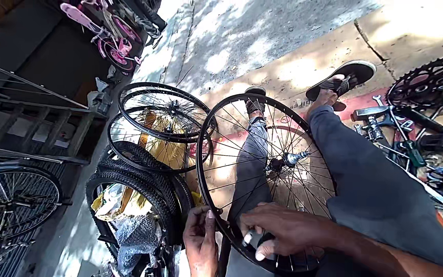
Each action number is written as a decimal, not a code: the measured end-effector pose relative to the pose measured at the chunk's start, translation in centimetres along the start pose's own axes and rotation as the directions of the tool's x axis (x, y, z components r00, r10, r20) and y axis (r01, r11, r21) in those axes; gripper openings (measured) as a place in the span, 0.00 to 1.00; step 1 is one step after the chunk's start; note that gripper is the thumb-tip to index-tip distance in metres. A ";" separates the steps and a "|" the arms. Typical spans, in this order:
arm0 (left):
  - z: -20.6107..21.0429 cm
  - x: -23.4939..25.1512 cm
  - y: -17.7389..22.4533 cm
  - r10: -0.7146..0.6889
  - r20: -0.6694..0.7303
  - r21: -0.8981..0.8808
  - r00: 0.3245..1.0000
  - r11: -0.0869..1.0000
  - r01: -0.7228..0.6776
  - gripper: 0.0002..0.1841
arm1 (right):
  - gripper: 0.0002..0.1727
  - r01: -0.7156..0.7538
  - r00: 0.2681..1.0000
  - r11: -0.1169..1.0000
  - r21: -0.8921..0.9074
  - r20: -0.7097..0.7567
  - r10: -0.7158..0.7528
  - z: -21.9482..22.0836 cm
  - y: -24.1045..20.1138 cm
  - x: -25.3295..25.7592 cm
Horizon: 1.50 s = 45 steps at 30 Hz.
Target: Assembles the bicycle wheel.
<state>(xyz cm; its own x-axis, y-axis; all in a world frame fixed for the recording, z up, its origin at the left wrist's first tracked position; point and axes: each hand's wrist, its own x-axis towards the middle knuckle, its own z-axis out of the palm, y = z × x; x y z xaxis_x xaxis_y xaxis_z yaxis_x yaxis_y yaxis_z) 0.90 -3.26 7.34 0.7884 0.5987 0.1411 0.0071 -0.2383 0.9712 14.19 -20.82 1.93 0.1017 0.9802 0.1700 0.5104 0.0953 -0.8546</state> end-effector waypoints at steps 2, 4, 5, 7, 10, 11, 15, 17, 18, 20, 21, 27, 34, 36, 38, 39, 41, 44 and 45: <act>-0.2 -0.4 -0.4 0.034 0.018 0.010 0.999 0.999 -0.034 0.08 | 0.10 -0.023 0.995 0.992 0.125 -0.089 0.034 0.5 0.3 -0.5; -0.1 -0.6 -0.5 0.055 0.039 0.016 0.998 0.998 -0.056 0.07 | 0.09 -0.109 0.958 0.993 -0.043 -0.272 0.093 2.7 -0.2 0.2; 0.1 -0.6 -0.4 0.051 0.039 0.011 0.998 0.999 -0.051 0.08 | 0.12 -0.151 0.949 0.974 -0.169 -0.301 0.095 3.5 -0.5 0.7; 0.5 -0.8 -0.1 0.027 0.024 0.005 0.999 1.000 -0.027 0.13 | 0.13 -0.143 0.973 0.957 -0.253 -0.212 0.090 3.2 -0.7 0.8; 0.4 -1.1 0.4 0.001 0.014 0.022 1.000 1.000 -0.001 0.18 | 0.20 -0.047 0.999 0.998 0.049 0.022 0.046 -0.3 -0.3 -0.2; 0.3 -1.1 0.2 0.011 0.006 0.035 1.000 0.999 -0.011 0.15 | 0.18 -0.050 0.999 0.989 0.139 -0.001 0.050 -0.5 0.0 -0.4; 0.4 -0.7 -0.3 0.051 -0.009 0.071 0.999 0.996 -0.051 0.08 | 0.11 -0.147 0.963 0.979 -0.142 -0.248 0.109 2.8 -0.2 0.7; 0.6 -0.6 0.0 0.059 0.020 0.070 0.998 0.996 -0.060 0.08 | 0.10 -0.116 0.980 0.963 -0.242 -0.184 0.071 2.7 -0.2 0.8; 0.6 -0.7 0.1 0.051 0.029 0.056 0.998 0.997 -0.052 0.10 | 0.11 -0.079 0.993 0.978 -0.194 -0.105 0.059 1.7 -0.2 0.5; 0.6 -1.0 0.3 0.017 0.025 0.024 1.000 1.000 -0.018 0.18 | 0.18 -0.024 1.000 0.999 0.038 0.020 0.023 -0.4 0.1 -0.3; 0.5 -1.1 0.2 0.003 0.016 0.025 1.000 1.000 -0.004 0.19 | 0.16 -0.033 0.999 0.991 0.128 -0.002 0.033 -0.5 0.3 -0.5; 0.3 -0.8 -0.2 0.034 0.004 0.055 0.999 0.998 -0.034 0.10 | 0.11 -0.103 0.982 0.960 -0.260 -0.182 0.056 2.9 -0.3 0.9; 0.6 -1.0 -0.2 -0.001 -0.043 0.042 0.999 0.999 0.003 0.10 | 0.10 -0.120 0.977 0.993 0.022 -0.175 0.122 1.6 -0.1 0.5; 0.7 -0.9 -0.1 0.006 -0.024 0.047 1.000 0.999 -0.005 0.08 | 0.12 -0.128 0.966 0.961 -0.245 -0.250 0.065 3.2 -0.3 1.0; 0.8 -1.1 0.3 -0.012 -0.005 0.030 1.000 0.999 0.012 0.11 | 0.13 -0.072 0.990 0.972 -0.223 -0.133 0.043 2.1 -0.3 0.6; 0.9 -1.2 0.5 -0.027 -0.008 0.012 1.000 1.000 0.027 0.13 | 0.15 -0.037 0.999 0.992 -0.124 -0.037 0.033 0.8 -0.2 0.2; 0.8 -1.3 0.5 -0.052 -0.024 -0.011 0.998 0.999 0.052 0.15 | 0.15 -0.008 1.000 0.995 0.097 0.020 0.006 -0.6 0.3 -0.4; 0.8 -1.0 0.1 -0.043 -0.039 0.016 0.998 0.999 0.044 0.10 | 0.10 -0.069 0.981 0.993 0.100 -0.174 0.086 1.1 0.5 0.0; 0.8 -0.9 0.1 -0.035 -0.033 0.029 0.999 0.999 0.036 0.09 | 0.10 -0.090 0.965 0.996 -0.028 -0.251 0.080 2.1 0.2 0.4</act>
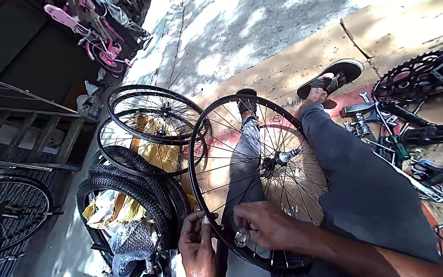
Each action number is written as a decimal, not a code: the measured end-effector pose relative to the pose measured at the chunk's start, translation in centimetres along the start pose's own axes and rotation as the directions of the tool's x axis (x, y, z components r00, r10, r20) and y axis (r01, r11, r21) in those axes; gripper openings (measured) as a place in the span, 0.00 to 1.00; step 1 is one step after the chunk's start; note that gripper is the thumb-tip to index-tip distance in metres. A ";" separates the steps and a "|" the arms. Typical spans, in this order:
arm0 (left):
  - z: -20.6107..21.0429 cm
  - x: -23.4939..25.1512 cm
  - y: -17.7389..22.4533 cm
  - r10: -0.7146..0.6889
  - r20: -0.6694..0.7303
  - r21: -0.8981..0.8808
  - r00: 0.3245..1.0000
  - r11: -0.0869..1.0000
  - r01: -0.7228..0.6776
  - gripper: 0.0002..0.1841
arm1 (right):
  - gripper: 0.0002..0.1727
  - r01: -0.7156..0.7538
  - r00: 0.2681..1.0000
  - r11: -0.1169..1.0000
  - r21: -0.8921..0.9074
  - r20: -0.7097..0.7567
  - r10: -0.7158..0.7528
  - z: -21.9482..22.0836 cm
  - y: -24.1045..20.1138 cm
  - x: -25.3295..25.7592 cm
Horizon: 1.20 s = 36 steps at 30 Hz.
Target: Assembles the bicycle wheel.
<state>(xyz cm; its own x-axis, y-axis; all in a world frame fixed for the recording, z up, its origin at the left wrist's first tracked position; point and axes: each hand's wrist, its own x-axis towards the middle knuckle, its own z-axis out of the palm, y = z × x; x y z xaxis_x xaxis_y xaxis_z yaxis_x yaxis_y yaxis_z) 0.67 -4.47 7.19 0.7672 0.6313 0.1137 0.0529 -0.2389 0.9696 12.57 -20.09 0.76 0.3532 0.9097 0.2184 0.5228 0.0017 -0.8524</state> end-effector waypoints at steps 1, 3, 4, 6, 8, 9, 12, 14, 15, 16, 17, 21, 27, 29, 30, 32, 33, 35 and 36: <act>0.0 0.1 0.1 0.011 0.008 0.011 1.000 1.000 -0.011 0.09 | 0.11 0.021 0.999 0.987 -0.162 -0.042 -0.028 1.0 -0.2 0.1; 0.1 -0.1 0.3 0.021 0.023 0.017 1.000 1.000 -0.021 0.11 | 0.10 0.071 0.997 0.962 -0.265 0.031 -0.065 1.1 -0.4 0.1; 0.1 -0.2 0.3 0.018 0.029 0.005 0.999 1.000 -0.018 0.12 | 0.10 0.106 0.991 0.970 -0.218 0.108 -0.084 0.2 -0.2 0.1; 0.1 -0.3 0.3 0.004 0.020 -0.010 1.000 1.000 -0.003 0.13 | 0.18 0.141 0.953 0.990 -0.011 0.271 -0.133 -2.1 0.2 0.0; 0.1 -0.2 0.2 -0.010 -0.005 -0.014 1.000 1.000 0.010 0.10 | 0.18 0.153 0.944 0.984 0.091 0.280 -0.172 -2.6 0.8 -0.2; 0.1 -0.2 0.1 -0.002 -0.007 -0.004 1.000 1.000 0.002 0.09 | 0.16 0.127 0.958 0.987 0.097 0.248 -0.147 -2.3 0.8 -0.2; 0.1 0.0 0.0 0.031 0.010 0.020 0.999 0.999 -0.032 0.10 | 0.13 0.007 0.999 1.000 -0.027 0.035 -0.006 -0.4 -0.2 0.2; 0.4 -0.2 0.2 0.022 0.001 0.011 1.000 1.000 -0.022 0.14 | 0.12 0.039 0.996 0.969 -0.243 -0.066 -0.056 1.5 -0.3 0.3; 0.5 -0.2 0.3 0.001 -0.010 0.000 1.000 1.000 -0.001 0.16 | 0.10 0.062 0.997 0.958 -0.279 -0.032 -0.074 1.6 -0.2 0.2; 0.6 -0.1 0.4 -0.028 -0.027 -0.017 0.999 0.999 0.027 0.17 | 0.10 0.089 0.996 0.964 -0.251 0.040 -0.081 0.9 -0.2 0.2; 0.7 0.2 0.5 -0.057 -0.047 -0.031 0.997 0.998 0.056 0.18 | 0.12 0.113 0.987 0.978 -0.176 0.135 -0.089 -0.2 -0.1 0.2; 0.2 3.4 1.0 -0.094 0.038 0.024 0.995 0.995 0.093 0.25 | 0.22 0.156 0.940 0.984 0.089 0.293 -0.175 -2.5 1.0 -0.3; 2.8 6.4 1.3 0.041 0.008 0.303 0.999 0.952 -0.042 0.27 | 0.16 0.073 0.997 0.993 0.097 0.021 -0.075 -3.8 0.6 0.0; 3.6 4.4 1.8 0.123 -0.030 0.343 0.992 0.934 -0.105 0.28 | 0.19 0.018 0.980 0.999 -0.039 -0.197 -0.025 -4.6 0.8 -0.6; 3.9 3.0 2.1 0.148 -0.039 0.338 0.988 0.933 -0.126 0.29 | 0.20 -0.018 0.976 0.988 -0.156 -0.218 -0.017 -4.6 1.1 -0.9; 4.0 0.6 1.9 0.185 -0.047 0.287 0.982 0.944 -0.164 0.28 | 0.20 0.013 0.992 0.975 -0.221 -0.120 -0.040 -3.9 1.0 -1.1; 3.7 -0.2 1.7 0.202 -0.022 0.255 0.979 0.948 -0.189 0.27 | 0.18 0.080 0.994 0.987 -0.137 -0.056 -0.089 -3.5 0.7 -1.1; 2.5 -0.9 1.4 0.206 0.043 0.208 0.978 0.955 -0.211 0.21 | 0.08 0.178 0.980 0.981 0.077 0.073 -0.184 -2.9 0.1 -0.6; 1.8 -1.0 1.5 0.177 0.059 0.188 0.982 0.964 -0.185 0.18 | 0.07 0.189 0.972 0.977 0.101 0.121 -0.201 -2.5 -0.1 -0.4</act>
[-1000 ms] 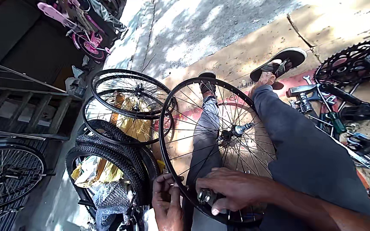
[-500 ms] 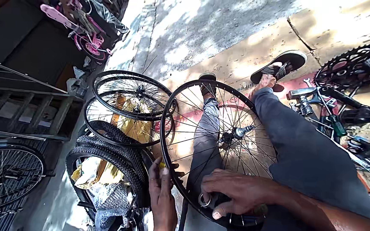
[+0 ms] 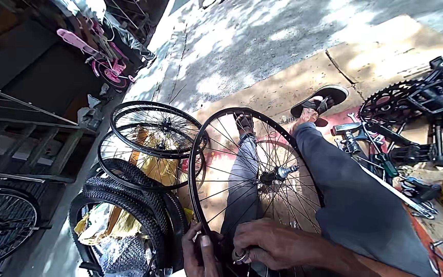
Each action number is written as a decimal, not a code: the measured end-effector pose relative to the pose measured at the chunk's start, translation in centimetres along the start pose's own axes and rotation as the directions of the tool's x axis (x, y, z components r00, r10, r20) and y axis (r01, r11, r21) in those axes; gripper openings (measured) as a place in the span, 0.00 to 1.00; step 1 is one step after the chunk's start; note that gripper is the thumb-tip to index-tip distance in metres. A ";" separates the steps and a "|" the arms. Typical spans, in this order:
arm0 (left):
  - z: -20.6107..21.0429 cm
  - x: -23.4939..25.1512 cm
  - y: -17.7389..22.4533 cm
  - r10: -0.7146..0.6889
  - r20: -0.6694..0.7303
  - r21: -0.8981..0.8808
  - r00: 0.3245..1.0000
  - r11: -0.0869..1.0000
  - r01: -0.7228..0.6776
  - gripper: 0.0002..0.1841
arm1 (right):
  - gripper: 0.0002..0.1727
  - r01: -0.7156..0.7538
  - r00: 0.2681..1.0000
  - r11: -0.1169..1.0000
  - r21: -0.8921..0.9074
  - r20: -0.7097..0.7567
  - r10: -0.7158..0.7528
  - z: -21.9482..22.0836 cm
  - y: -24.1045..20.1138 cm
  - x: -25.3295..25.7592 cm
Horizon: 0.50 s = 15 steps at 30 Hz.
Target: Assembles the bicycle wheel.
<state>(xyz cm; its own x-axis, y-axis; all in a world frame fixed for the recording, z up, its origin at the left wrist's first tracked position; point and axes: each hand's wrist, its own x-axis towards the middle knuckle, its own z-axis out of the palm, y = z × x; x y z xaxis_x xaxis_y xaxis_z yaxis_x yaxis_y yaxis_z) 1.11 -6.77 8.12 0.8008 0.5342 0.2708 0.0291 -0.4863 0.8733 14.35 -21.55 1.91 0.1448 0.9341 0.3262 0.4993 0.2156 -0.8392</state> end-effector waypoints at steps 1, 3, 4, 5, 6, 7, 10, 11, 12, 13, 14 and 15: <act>-0.6 0.0 -0.2 -0.040 0.007 -0.037 0.999 0.999 0.040 0.17 | 0.08 -0.002 0.999 1.000 -0.020 0.043 0.003 0.3 -0.1 0.1; -1.4 0.3 -0.7 -0.090 0.003 -0.087 0.996 0.992 0.090 0.15 | 0.09 0.006 0.996 0.996 -0.086 0.084 0.001 0.7 0.0 0.0; -1.7 0.6 -1.0 -0.102 0.005 -0.111 0.995 0.989 0.102 0.13 | 0.12 0.009 0.997 0.995 -0.095 0.083 -0.001 0.8 0.0 -0.1; -1.8 1.0 -1.2 -0.110 0.010 -0.134 0.994 0.985 0.110 0.12 | 0.14 -0.001 0.998 0.996 -0.090 0.064 0.007 0.9 0.0 -0.2; -1.8 1.3 -1.3 -0.116 0.006 -0.153 0.993 0.981 0.115 0.11 | 0.15 -0.028 0.999 0.997 -0.072 0.034 0.031 1.0 0.0 -0.2; -1.7 1.4 -1.4 -0.121 -0.004 -0.162 0.993 0.980 0.119 0.10 | 0.17 -0.067 0.998 0.996 -0.053 0.009 0.067 1.1 -0.1 -0.2; -1.6 1.7 -1.7 -0.104 -0.017 -0.185 0.994 0.978 0.099 0.09 | 0.23 -0.200 0.973 0.979 -0.038 -0.124 0.194 2.2 -0.5 0.4; -1.6 1.7 -1.7 -0.091 -0.012 -0.196 0.996 0.977 0.087 0.09 | 0.18 -0.220 0.957 0.971 -0.089 -0.213 0.197 3.2 -0.5 0.7; -1.5 1.6 -1.6 -0.090 -0.014 -0.211 0.996 0.974 0.085 0.10 | 0.11 -0.216 0.942 0.959 -0.183 -0.297 0.156 4.4 -0.2 1.0; -1.4 1.5 -1.4 -0.109 -0.015 -0.225 0.994 0.969 0.102 0.13 | 0.06 -0.202 0.942 0.947 -0.248 -0.315 0.118 5.0 0.1 1.3; -1.5 1.4 -1.2 -0.133 -0.009 -0.240 0.991 0.962 0.127 0.15 | 0.05 -0.187 0.956 0.948 -0.257 -0.268 0.116 4.9 0.0 1.4; -1.6 1.4 -1.1 -0.157 -0.008 -0.253 0.988 0.956 0.150 0.16 | 0.07 -0.169 0.976 0.963 -0.211 -0.172 0.134 4.1 -0.1 1.4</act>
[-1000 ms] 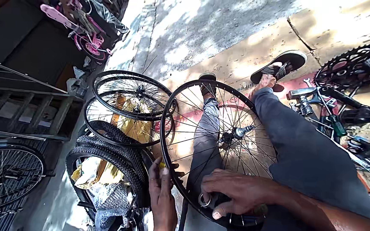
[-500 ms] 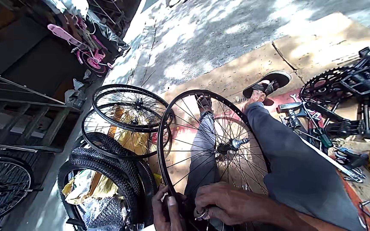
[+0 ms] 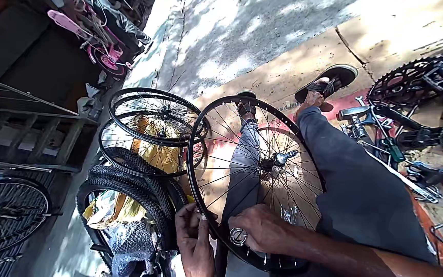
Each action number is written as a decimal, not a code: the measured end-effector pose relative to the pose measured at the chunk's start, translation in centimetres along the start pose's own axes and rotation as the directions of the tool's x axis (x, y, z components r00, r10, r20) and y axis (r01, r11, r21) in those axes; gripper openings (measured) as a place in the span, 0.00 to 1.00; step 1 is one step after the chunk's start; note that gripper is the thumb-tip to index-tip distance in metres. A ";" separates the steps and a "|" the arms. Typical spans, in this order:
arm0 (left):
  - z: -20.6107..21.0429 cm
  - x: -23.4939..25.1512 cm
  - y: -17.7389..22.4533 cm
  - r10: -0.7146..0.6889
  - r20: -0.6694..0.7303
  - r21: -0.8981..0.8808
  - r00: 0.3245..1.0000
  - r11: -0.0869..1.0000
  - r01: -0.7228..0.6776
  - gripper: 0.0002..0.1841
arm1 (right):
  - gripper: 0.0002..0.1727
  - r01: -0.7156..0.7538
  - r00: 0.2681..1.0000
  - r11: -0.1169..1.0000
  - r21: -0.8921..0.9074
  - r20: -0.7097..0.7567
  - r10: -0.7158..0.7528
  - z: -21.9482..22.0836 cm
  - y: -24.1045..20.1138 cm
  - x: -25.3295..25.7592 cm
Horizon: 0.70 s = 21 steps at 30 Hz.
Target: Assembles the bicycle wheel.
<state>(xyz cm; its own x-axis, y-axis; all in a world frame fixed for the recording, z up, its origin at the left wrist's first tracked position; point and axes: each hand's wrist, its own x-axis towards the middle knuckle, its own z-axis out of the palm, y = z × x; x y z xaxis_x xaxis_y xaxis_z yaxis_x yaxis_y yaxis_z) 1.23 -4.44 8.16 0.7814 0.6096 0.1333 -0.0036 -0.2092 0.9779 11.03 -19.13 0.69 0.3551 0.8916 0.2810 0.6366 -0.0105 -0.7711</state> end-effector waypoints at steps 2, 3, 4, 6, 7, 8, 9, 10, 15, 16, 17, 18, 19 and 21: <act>-0.3 0.0 -0.2 -0.018 -0.019 -0.010 1.000 1.000 0.017 0.11 | 0.17 0.024 0.977 0.981 0.192 0.206 -0.064 -2.5 0.6 -0.3; -0.4 0.1 -0.4 -0.013 -0.019 -0.016 1.000 1.000 0.013 0.09 | 0.18 0.041 0.965 0.960 0.278 0.240 -0.110 -3.2 1.1 -0.6; -0.6 0.2 -0.5 -0.010 -0.015 -0.016 1.000 1.000 0.010 0.08 | 0.16 0.046 0.964 0.943 0.329 0.234 -0.128 -3.5 1.4 -0.8; -0.7 0.2 -0.5 -0.004 0.006 -0.010 1.000 1.000 0.004 0.08 | 0.10 -0.044 0.990 0.937 0.346 0.138 -0.005 -2.5 1.0 -0.9; -0.6 0.3 -0.5 0.005 0.014 -0.003 1.000 1.000 -0.005 0.09 | 0.08 -0.099 0.994 0.952 0.288 0.063 0.085 -1.7 0.4 -0.6; -0.4 0.3 -0.4 0.010 0.015 0.003 1.000 1.000 -0.010 0.10 | 0.10 -0.112 0.993 0.977 0.184 -0.007 0.115 -0.8 0.0 -0.3; -0.1 0.4 -0.2 0.003 0.009 0.004 1.000 1.000 -0.003 0.12 | 0.10 -0.090 0.994 0.993 0.075 -0.057 0.095 0.0 -0.1 -0.1; 0.1 0.4 0.0 -0.014 0.000 0.001 1.000 1.000 0.014 0.15 | 0.10 -0.067 0.997 0.998 0.018 -0.046 0.068 0.2 -0.1 0.0; -0.1 0.4 -0.4 0.000 -0.009 0.014 1.000 1.000 0.000 0.09 | 0.16 -0.059 0.973 0.902 0.428 0.227 -0.044 -3.9 1.6 -0.6; -0.1 0.4 -0.4 0.013 -0.006 0.014 1.000 1.000 -0.013 0.09 | 0.13 -0.105 0.983 0.889 0.447 0.183 0.024 -3.4 1.4 -0.7; -0.1 0.3 -0.5 0.028 -0.002 0.014 1.000 1.000 -0.028 0.09 | 0.11 -0.152 0.986 0.914 0.375 0.126 0.112 -2.6 0.8 -0.7; 0.1 0.3 -0.5 0.043 -0.002 0.017 0.999 0.999 -0.043 0.09 | 0.11 -0.157 0.988 0.954 0.254 0.050 0.150 -1.5 0.2 -0.4; 0.2 0.3 -0.5 0.044 -0.008 0.012 0.999 0.999 -0.044 0.10 | 0.11 -0.134 0.991 0.984 0.121 -0.011 0.136 -0.4 -0.2 -0.2; 0.2 0.2 -0.3 0.013 -0.017 -0.002 1.000 1.000 -0.013 0.14 | 0.09 -0.075 0.996 0.996 0.051 0.048 0.073 -0.5 -0.2 0.0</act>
<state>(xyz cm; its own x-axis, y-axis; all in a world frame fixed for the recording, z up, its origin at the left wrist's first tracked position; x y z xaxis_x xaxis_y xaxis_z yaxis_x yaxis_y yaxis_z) 1.56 -4.40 7.82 0.7703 0.6202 0.1486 -0.0149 -0.2155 0.9764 11.28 -19.33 1.13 0.3674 0.9091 0.1962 0.5719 -0.0544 -0.8185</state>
